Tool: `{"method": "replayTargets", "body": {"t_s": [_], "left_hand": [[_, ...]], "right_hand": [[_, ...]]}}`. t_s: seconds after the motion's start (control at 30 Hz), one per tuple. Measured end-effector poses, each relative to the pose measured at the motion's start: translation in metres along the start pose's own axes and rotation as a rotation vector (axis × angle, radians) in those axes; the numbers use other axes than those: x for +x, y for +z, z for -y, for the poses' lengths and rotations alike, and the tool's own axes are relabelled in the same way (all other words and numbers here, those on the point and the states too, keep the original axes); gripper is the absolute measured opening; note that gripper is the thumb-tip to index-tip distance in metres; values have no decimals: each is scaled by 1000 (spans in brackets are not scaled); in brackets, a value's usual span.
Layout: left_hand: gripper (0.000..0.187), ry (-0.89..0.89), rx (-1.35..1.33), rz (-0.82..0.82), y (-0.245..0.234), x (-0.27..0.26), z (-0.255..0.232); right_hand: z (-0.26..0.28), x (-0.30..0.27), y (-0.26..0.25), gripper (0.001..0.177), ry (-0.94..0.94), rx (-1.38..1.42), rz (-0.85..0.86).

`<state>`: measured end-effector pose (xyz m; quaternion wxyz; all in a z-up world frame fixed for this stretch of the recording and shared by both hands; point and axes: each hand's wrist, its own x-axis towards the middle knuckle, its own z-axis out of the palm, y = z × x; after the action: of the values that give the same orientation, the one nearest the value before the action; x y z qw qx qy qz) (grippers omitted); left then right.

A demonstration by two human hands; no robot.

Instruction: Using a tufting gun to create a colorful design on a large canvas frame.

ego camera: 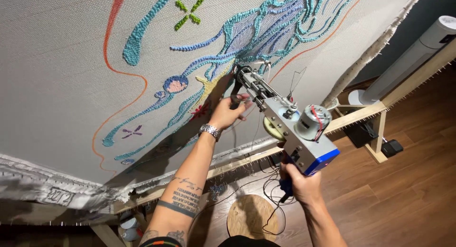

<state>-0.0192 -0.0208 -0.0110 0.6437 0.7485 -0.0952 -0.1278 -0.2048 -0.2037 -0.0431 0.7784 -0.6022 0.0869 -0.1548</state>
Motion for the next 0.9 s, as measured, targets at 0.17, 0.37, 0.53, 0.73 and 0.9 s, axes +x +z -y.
{"method": "replayTargets", "body": {"t_s": [0.17,0.37,0.53,0.73,0.9], "left_hand": [[59,-105,-184,272,26,2,27],[46,-1,-104,335,52,-31,-10],[38,94,-222,299,61,-39,-15],[29,168,-205,290,63,-42,-25],[19,211,-80,299,57,-46,-26]], "right_hand": [[28,-13,-26,26,95,15,-17],[41,-24,-59,35,52,78,7],[75,-44,-35,14,-126,21,-71],[86,-51,-39,10,-136,34,-81],[93,-56,-37,13,-169,106,72]]}}
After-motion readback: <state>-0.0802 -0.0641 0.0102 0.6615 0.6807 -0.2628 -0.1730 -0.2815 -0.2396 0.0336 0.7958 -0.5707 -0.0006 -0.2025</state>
